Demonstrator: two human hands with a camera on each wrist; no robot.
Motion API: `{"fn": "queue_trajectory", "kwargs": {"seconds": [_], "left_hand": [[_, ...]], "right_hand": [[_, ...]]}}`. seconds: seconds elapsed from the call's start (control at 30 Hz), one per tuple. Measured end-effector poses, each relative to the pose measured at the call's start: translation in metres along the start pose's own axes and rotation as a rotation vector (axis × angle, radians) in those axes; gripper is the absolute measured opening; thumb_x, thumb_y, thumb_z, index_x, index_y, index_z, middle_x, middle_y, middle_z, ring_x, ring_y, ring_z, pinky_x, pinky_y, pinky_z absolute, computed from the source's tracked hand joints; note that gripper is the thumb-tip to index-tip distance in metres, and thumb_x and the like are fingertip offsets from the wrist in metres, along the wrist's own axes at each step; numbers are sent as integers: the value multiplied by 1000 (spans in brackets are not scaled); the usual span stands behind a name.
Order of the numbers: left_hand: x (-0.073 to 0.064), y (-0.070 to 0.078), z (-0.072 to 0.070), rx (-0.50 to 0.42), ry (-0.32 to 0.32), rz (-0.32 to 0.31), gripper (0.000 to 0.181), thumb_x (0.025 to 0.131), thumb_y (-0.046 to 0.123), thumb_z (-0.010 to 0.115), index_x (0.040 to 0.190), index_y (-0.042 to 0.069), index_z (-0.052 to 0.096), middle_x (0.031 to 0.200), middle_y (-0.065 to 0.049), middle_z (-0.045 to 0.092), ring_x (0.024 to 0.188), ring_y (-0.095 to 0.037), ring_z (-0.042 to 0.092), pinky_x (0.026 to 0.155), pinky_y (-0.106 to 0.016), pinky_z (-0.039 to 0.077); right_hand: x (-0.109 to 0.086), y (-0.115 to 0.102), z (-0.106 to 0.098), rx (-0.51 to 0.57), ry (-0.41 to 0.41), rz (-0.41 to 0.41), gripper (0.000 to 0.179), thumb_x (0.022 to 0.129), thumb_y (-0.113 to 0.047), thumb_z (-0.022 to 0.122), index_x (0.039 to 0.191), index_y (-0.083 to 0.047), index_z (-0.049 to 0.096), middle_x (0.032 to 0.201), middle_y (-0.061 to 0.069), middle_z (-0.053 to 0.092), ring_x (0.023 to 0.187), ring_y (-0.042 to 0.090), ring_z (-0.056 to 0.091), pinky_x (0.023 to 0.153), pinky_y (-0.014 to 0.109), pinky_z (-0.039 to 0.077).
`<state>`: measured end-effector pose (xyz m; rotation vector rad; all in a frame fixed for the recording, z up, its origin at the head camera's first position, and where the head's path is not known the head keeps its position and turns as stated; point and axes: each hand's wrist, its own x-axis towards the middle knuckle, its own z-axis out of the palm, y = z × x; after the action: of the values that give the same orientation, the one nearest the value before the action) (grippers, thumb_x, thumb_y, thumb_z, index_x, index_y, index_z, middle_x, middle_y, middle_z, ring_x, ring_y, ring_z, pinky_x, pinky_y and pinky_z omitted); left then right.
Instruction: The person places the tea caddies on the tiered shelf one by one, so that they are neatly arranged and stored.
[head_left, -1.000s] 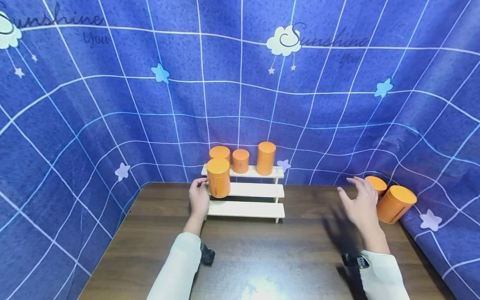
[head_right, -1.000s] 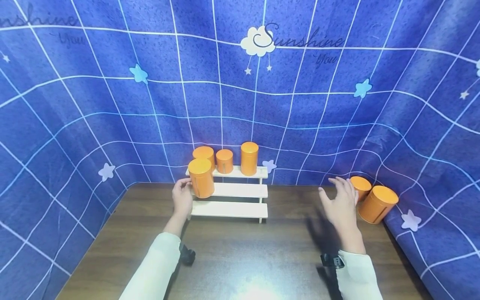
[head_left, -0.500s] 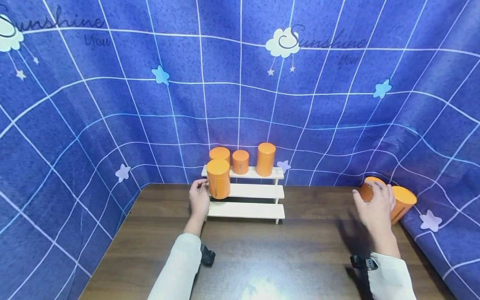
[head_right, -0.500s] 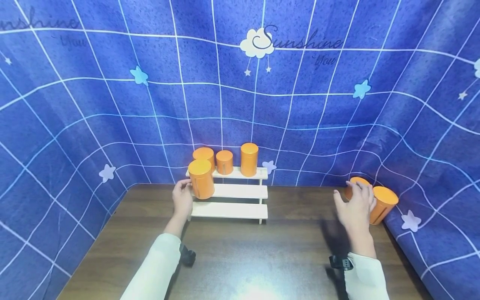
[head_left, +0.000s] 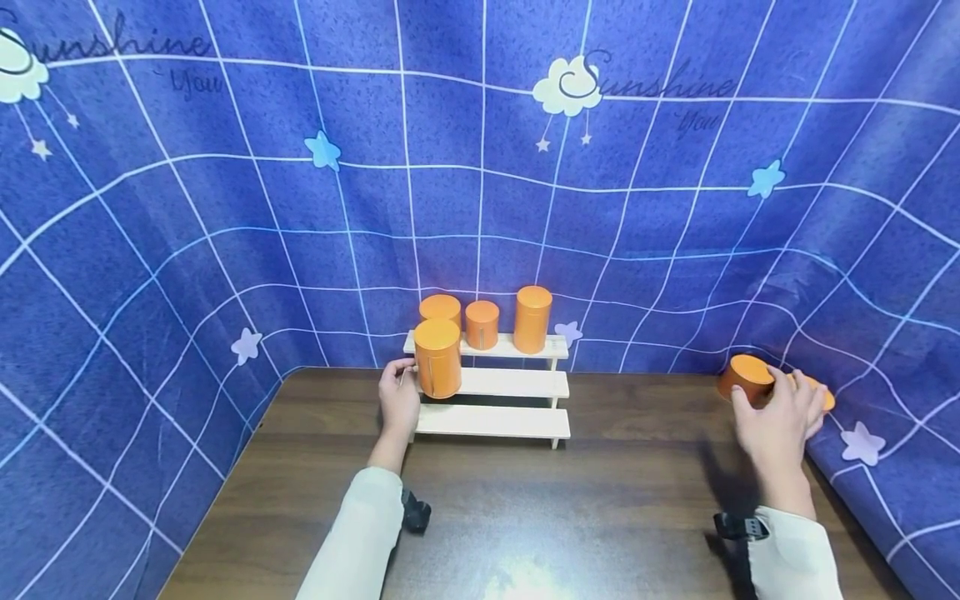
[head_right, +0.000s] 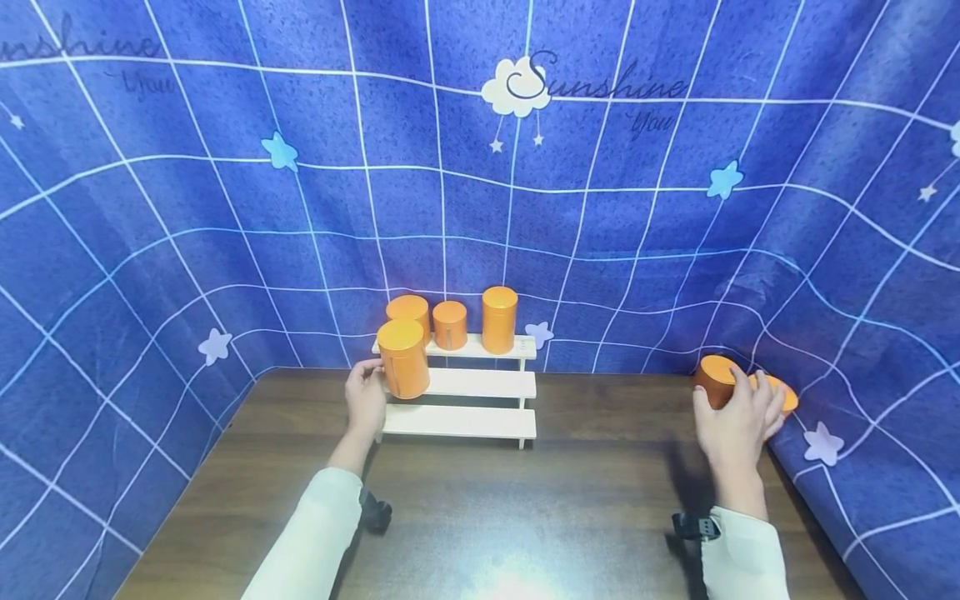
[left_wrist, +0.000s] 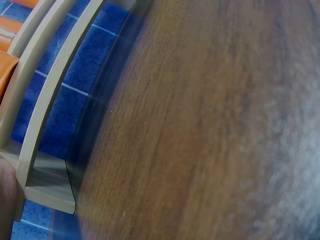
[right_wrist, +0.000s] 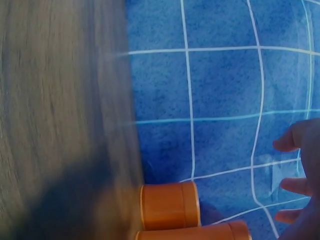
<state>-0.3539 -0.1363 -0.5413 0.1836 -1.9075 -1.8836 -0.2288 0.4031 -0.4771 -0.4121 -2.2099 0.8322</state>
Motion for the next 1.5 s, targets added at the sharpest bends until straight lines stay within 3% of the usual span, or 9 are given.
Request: {"fn": "queue_trajectory", "kwargs": {"seconds": [0.17,0.4,0.57,0.77,0.87,0.97,1.2,1.37,1.5], "left_hand": [[0,-1,-1,-14,-10,-3,23,109,6,49,123,-3,65,125,-23,66,104,-17,61,79,-14,52],[0,-3,-2,2,-11,-19,23,109,6,50,124,-2,65,125,-23,67,101,-17,61,76,-15,51],[1,-4,-3,-9,-12,-11,23,108,5,50,123,-3,66,125,-23,67,102,-18,61,76,-15,51],[2,-3,-2,-14,-9,-4,23,108,5,50,123,-3,66,125,-22,67,102,-16,61,77,-14,51],[2,-2,-1,-9,-5,1,23,108,5,50,122,-3,66,124,-22,67,102,-15,60,78,-14,51],[2,-2,-1,-6,-2,5,22,108,4,50,121,-3,66,123,-22,67,102,-15,61,78,-14,51],[2,-4,0,-3,-4,3,22,108,6,51,122,-2,66,126,-23,67,103,-15,61,80,-13,50],[3,-6,0,4,4,5,22,107,5,51,121,-2,66,125,-21,68,102,-15,61,78,-14,50],[4,-6,0,5,9,16,21,106,3,51,120,-2,67,124,-20,68,102,-14,62,79,-14,51]], "right_hand": [[0,10,3,23,60,35,57,98,-24,58,147,4,52,166,30,32,160,47,10,119,76,3],[1,25,4,1,36,131,69,97,-23,56,157,4,36,177,24,8,162,51,-6,119,82,-1],[3,34,6,8,-1,196,81,97,-21,57,165,0,19,178,22,-4,163,47,-12,124,78,-3],[2,42,8,53,-5,288,82,96,-23,61,165,-1,22,175,18,-24,161,46,-23,130,67,-12],[3,46,10,86,-5,337,81,96,-24,60,165,-3,22,174,16,-27,161,43,-22,132,64,-10],[4,50,13,124,24,380,81,95,-22,62,165,-8,22,174,16,-21,162,42,-14,134,61,-4],[4,59,23,259,200,425,90,89,-17,70,164,-25,20,167,15,14,159,36,17,134,43,13],[8,66,25,367,233,514,102,91,-21,73,167,-28,5,172,15,13,162,26,14,134,24,7],[10,71,29,397,258,540,99,92,-21,74,166,-24,8,174,15,16,163,20,17,131,18,8]]}}
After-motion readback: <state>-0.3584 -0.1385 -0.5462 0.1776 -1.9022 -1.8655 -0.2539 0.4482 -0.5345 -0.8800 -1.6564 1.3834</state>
